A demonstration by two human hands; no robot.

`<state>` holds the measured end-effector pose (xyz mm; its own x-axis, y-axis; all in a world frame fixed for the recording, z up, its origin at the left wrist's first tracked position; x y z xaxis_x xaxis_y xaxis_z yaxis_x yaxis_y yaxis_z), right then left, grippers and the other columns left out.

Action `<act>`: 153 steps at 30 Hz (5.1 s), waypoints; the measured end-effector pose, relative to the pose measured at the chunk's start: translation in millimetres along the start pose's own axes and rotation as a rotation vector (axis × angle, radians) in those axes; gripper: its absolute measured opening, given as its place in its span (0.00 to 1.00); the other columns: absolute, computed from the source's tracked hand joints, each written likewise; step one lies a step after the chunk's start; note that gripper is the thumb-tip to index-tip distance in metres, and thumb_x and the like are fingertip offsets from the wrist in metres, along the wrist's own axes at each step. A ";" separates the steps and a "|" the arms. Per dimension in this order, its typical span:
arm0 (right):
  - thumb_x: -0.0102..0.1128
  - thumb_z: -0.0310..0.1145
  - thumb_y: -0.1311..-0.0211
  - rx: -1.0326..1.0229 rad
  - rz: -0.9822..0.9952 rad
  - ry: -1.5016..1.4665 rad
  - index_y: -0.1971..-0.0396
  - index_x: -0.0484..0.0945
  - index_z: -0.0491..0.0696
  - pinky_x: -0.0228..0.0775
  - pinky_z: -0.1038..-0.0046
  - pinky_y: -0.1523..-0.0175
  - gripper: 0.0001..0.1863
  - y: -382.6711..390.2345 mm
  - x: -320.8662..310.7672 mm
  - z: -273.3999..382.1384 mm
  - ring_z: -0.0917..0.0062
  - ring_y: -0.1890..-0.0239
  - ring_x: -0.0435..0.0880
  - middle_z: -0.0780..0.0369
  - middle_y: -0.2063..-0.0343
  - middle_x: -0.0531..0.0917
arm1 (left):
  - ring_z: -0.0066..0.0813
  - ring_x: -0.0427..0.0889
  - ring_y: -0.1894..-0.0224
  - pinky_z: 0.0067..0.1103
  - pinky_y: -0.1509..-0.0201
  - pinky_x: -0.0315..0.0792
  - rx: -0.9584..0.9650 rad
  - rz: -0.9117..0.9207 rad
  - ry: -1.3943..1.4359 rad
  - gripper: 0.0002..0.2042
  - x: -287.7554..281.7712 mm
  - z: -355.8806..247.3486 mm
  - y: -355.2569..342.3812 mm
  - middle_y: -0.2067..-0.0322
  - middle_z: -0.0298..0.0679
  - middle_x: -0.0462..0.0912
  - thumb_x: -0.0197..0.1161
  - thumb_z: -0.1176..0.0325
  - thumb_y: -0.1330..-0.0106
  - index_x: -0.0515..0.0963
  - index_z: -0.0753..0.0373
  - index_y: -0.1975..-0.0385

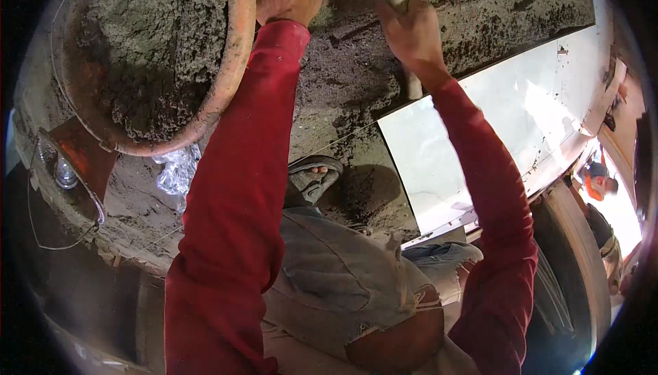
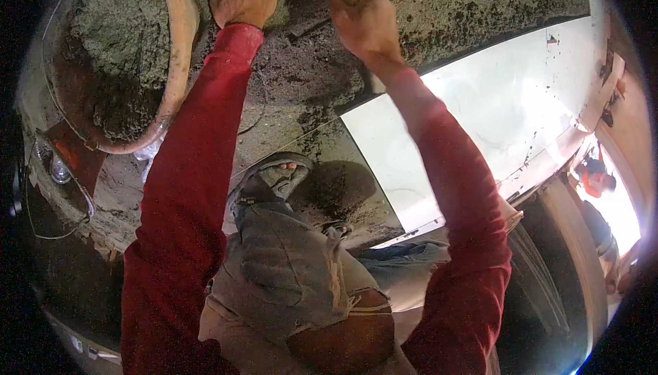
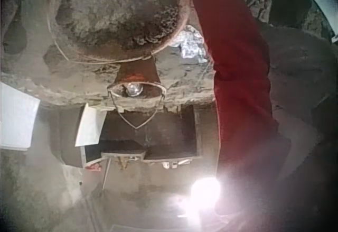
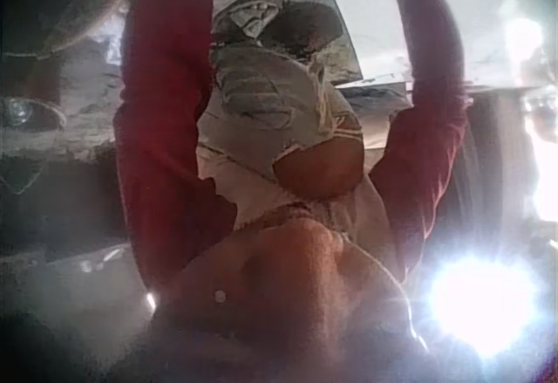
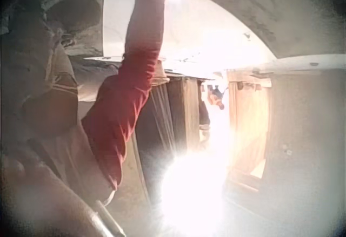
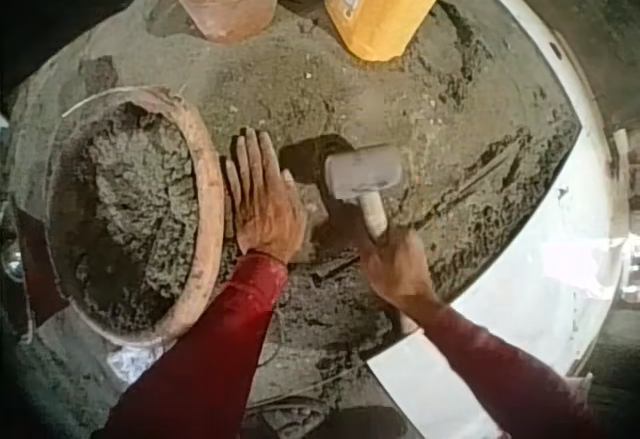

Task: The person places a tile onto a bed of mortar, taps it into place using a rubber mallet, and then wipes the edges and surface with a cloth.

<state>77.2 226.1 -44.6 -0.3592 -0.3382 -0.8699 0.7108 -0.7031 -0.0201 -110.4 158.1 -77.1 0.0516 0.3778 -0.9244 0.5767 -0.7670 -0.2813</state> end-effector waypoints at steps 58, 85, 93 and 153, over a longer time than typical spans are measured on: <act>0.63 0.45 0.37 0.473 -0.281 0.285 0.59 0.86 0.51 0.83 0.57 0.63 0.15 -195.3 -202.4 -261.9 0.55 0.70 0.89 0.53 0.72 0.88 | 0.47 0.51 0.20 0.49 0.19 0.41 0.389 0.181 0.131 0.26 51.5 -180.0 -79.8 0.22 0.47 0.55 0.50 0.56 0.23 0.66 0.59 0.28; 0.56 0.38 0.35 0.531 -0.211 0.370 0.67 0.87 0.48 0.83 0.60 0.70 0.12 -133.4 -207.0 -329.5 0.59 0.75 0.89 0.52 0.77 0.87 | 0.47 0.50 0.19 0.48 0.18 0.40 0.381 0.254 0.146 0.28 48.9 -175.7 -81.0 0.22 0.47 0.55 0.44 0.51 0.22 0.65 0.57 0.27; 0.60 0.42 0.37 0.504 -0.206 0.239 0.64 0.88 0.49 0.83 0.60 0.66 0.14 -169.2 -203.7 -301.9 0.57 0.74 0.89 0.52 0.74 0.88 | 0.46 0.50 0.19 0.49 0.19 0.40 0.383 0.211 0.176 0.29 47.2 -176.6 -89.5 0.22 0.47 0.56 0.44 0.48 0.22 0.64 0.57 0.27; 0.68 0.48 0.52 -0.752 -0.149 -0.305 0.68 0.84 0.57 0.78 0.57 0.73 0.13 291.1 18.6 325.7 0.65 0.78 0.87 0.62 0.81 0.84 | 0.37 0.89 0.58 0.30 0.53 0.78 0.412 0.533 0.406 0.18 -275.0 20.6 109.8 0.60 0.47 0.89 0.63 0.54 0.27 0.83 0.64 0.51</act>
<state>80.4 -188.5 93.9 -0.5529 -0.5056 -0.6623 0.8191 -0.1843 -0.5432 -78.1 -40.7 140.9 0.5758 0.0034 -0.8176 0.0458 -0.9986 0.0281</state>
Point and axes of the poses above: each hand's wrist, its own y-axis away from the middle knuckle, its own x-axis out of the palm, z = x × y, the point moved 2 cm from there along -y, towards the middle knuckle
